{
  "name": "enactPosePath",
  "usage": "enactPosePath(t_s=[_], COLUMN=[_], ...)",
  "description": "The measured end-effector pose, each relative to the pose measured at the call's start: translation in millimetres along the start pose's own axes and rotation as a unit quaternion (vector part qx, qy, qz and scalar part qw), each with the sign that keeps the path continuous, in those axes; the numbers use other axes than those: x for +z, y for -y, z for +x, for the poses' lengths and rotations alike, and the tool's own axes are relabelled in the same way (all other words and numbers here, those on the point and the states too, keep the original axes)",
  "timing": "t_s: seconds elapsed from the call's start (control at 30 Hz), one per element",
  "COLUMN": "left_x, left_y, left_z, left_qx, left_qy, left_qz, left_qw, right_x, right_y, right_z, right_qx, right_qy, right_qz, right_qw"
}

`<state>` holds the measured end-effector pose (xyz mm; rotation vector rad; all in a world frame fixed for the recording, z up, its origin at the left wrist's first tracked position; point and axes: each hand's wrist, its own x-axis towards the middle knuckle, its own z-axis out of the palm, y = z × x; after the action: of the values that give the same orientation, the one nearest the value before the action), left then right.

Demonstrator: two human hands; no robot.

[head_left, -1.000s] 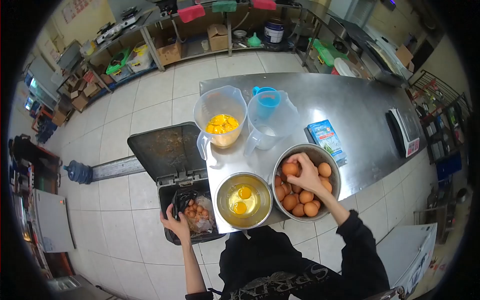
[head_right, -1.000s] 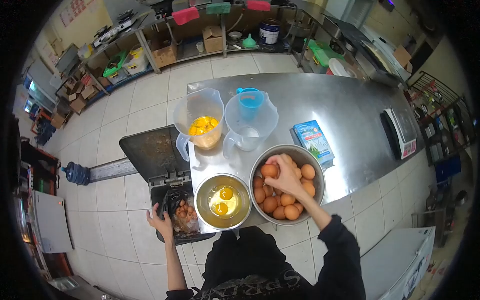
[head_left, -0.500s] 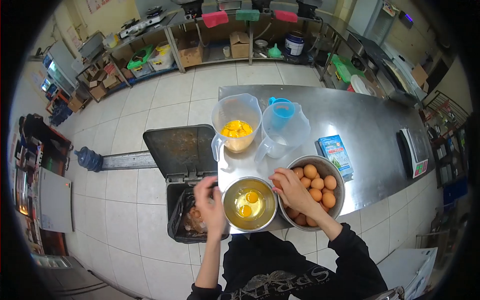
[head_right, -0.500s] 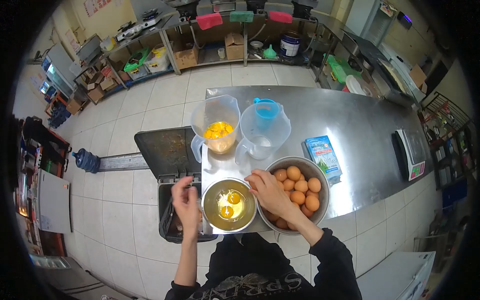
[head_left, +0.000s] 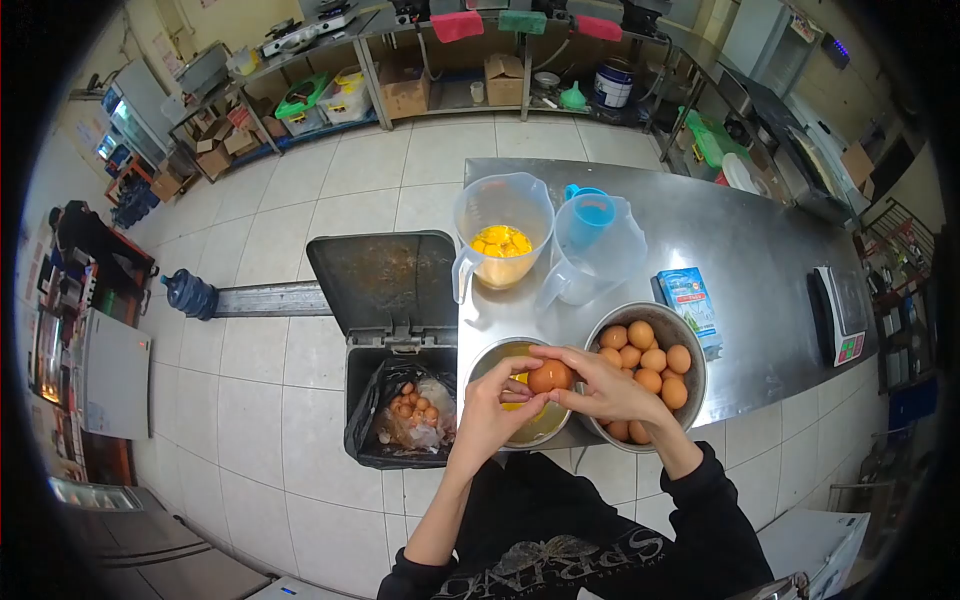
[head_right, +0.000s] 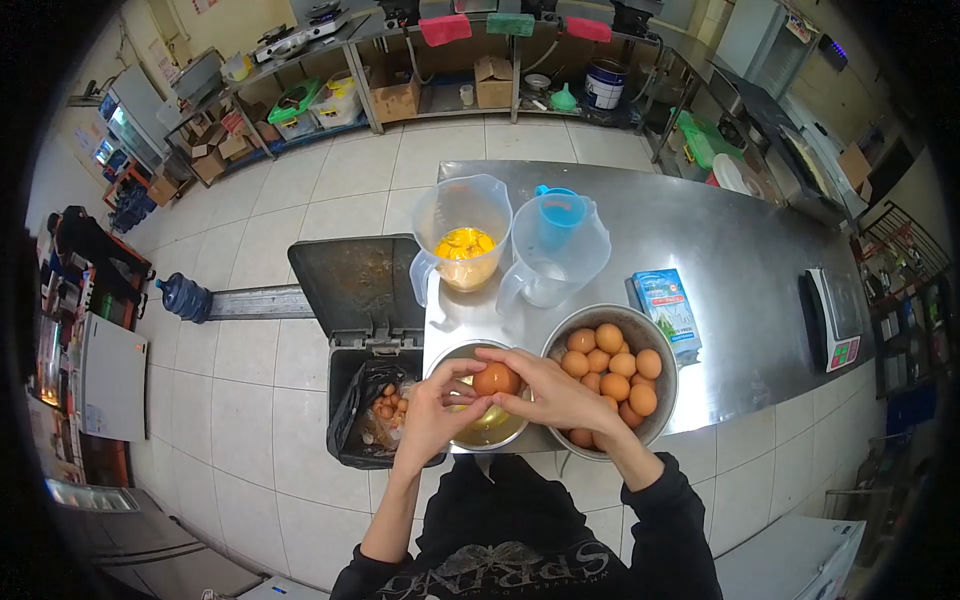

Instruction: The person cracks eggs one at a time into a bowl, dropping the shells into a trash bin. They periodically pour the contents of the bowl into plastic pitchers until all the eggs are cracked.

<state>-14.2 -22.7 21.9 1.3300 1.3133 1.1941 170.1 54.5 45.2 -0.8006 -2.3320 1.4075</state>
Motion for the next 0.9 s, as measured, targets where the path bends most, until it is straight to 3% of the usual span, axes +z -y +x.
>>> enactPosePath(t_s=[0.07,0.2,0.37,0.43,0.47,0.57,0.67,0.73,0.77,0.8,0.83,0.9], left_x=[1.1,-2.2,-16.9,-15.9,-13.2,14.5,6.8,-32.6,-56.7,-71.7,-72.6,-78.6], left_y=[-0.7,14.6,42.0,51.3,54.7,43.3,54.6,56.8,76.2,70.0,82.7,92.0], left_z=[-1.3,-8.8,-14.0,-12.7,-13.2,-10.8,-18.7,-41.9,-55.2,-64.9,-76.3,-81.9], left_qx=[-0.002,-0.012,0.007,0.059,0.037,-0.003,0.049,-0.081,-0.065,-0.107,-0.192,-0.221], left_qy=[-0.010,-0.052,-0.025,-0.026,-0.018,-0.056,-0.095,-0.141,-0.158,-0.135,-0.168,-0.238], left_qz=[0.042,0.092,0.103,0.128,0.095,0.048,0.104,0.086,0.223,0.337,0.434,0.449], left_qw=[0.999,0.994,0.994,0.990,0.995,0.997,0.989,0.983,0.960,0.926,0.864,0.833], right_x=[7.8,34.3,43.5,43.7,44.2,65.6,38.0,-1.9,-18.9,-25.7,-27.0,-20.7], right_y=[0.1,-33.6,-39.3,-30.7,-26.8,-28.0,-9.5,-34.8,-65.4,-84.6,-102.7,-153.4], right_z=[4.2,13.4,19.6,18.4,16.8,18.2,-5.4,-32.3,-44.4,-50.4,-53.2,-41.0], right_qx=[0.050,-0.020,-0.073,0.010,0.056,-0.058,-0.012,0.068,0.132,0.193,0.255,0.284], right_qy=[0.027,0.002,0.002,0.001,-0.002,-0.157,-0.271,-0.340,-0.366,-0.345,-0.321,-0.297], right_qz=[0.014,-0.019,-0.046,-0.071,-0.085,-0.145,-0.274,-0.335,-0.354,-0.367,-0.376,-0.459], right_qw=[0.998,1.000,0.996,0.997,0.995,0.975,0.923,0.876,0.850,0.842,0.831,0.788])
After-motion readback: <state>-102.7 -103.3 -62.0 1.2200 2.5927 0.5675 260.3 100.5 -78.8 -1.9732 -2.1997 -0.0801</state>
